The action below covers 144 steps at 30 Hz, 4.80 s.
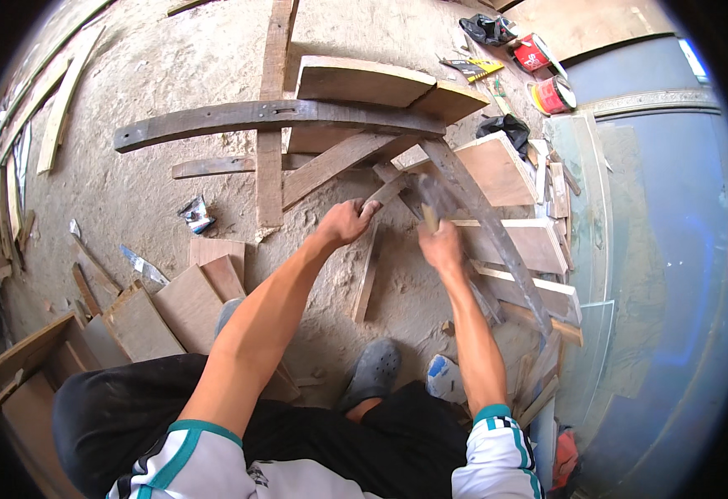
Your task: The person sits on the floor and uses a hammer to repeatedly strike a small piece of wood placed on a larger wooden structure. The person adjusts the wood's position and continues hammering throughout the clip.
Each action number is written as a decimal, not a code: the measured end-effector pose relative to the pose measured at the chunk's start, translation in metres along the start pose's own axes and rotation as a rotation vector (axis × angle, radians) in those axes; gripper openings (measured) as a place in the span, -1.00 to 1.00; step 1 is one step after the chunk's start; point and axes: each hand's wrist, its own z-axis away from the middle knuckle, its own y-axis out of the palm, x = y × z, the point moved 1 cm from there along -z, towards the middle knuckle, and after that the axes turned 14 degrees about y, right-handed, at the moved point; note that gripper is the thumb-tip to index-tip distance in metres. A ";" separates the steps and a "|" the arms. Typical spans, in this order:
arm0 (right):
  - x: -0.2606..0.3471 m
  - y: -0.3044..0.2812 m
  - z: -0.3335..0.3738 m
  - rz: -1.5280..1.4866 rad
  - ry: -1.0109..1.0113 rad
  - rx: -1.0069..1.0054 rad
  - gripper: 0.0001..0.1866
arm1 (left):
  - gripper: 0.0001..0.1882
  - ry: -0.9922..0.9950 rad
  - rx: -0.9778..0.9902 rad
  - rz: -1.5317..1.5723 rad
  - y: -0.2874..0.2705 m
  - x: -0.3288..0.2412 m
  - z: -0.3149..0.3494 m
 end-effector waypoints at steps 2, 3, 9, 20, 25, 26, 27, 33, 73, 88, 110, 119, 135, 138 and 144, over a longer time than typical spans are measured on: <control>0.038 -0.020 0.013 -0.066 0.201 0.214 -0.77 | -0.30 -0.023 -0.015 -0.010 -0.008 0.008 0.005; 0.043 -0.025 0.018 -0.182 0.080 0.132 -0.79 | -0.30 -0.015 -0.034 0.002 -0.004 0.009 0.009; 0.055 -0.045 0.028 -0.232 -0.291 -0.158 -0.89 | -0.29 -0.030 -0.028 0.012 -0.001 0.011 0.010; 0.064 -0.036 0.031 -0.250 0.031 -0.004 -0.72 | -0.29 -0.019 -0.049 -0.008 0.004 0.011 0.005; 0.053 -0.048 0.024 -0.172 -0.294 -0.300 -0.83 | -0.28 -0.033 -0.057 0.006 0.001 0.009 0.007; 0.043 -0.040 0.021 -0.160 -0.328 -0.315 -0.83 | -0.28 -0.041 -0.045 0.013 0.001 0.007 0.007; 0.034 -0.032 0.018 -0.150 -0.362 -0.328 -0.82 | -0.28 -0.029 -0.062 0.010 0.003 0.009 0.008; 0.006 0.020 0.026 -0.122 -0.164 -0.145 -0.74 | -0.28 -0.010 -0.093 -0.012 0.006 0.014 0.004; -0.033 0.102 0.120 -0.199 0.932 0.102 -0.52 | -0.25 -0.173 -0.275 -0.137 0.023 -0.003 0.024; -0.015 0.087 0.159 -0.069 1.024 0.313 -0.50 | -0.65 0.218 -0.133 0.644 0.124 -0.116 0.038; -0.255 0.038 0.301 -1.096 1.992 -0.207 0.23 | -0.55 0.015 -0.041 0.359 0.230 -0.080 0.055; -0.196 0.055 0.344 -0.773 1.629 -0.588 0.09 | -0.55 -0.066 -0.043 0.338 0.214 -0.114 0.078; 0.065 0.094 0.175 -0.875 0.519 -0.187 0.10 | -0.62 0.058 -0.259 0.318 0.082 -0.149 0.043; 0.009 0.152 0.183 -0.795 0.778 -0.150 0.09 | -0.63 0.056 -0.429 0.275 0.071 -0.140 0.047; 0.086 0.116 0.154 -0.437 0.959 -0.332 0.15 | -0.56 -0.058 -0.682 0.034 -0.002 -0.042 0.021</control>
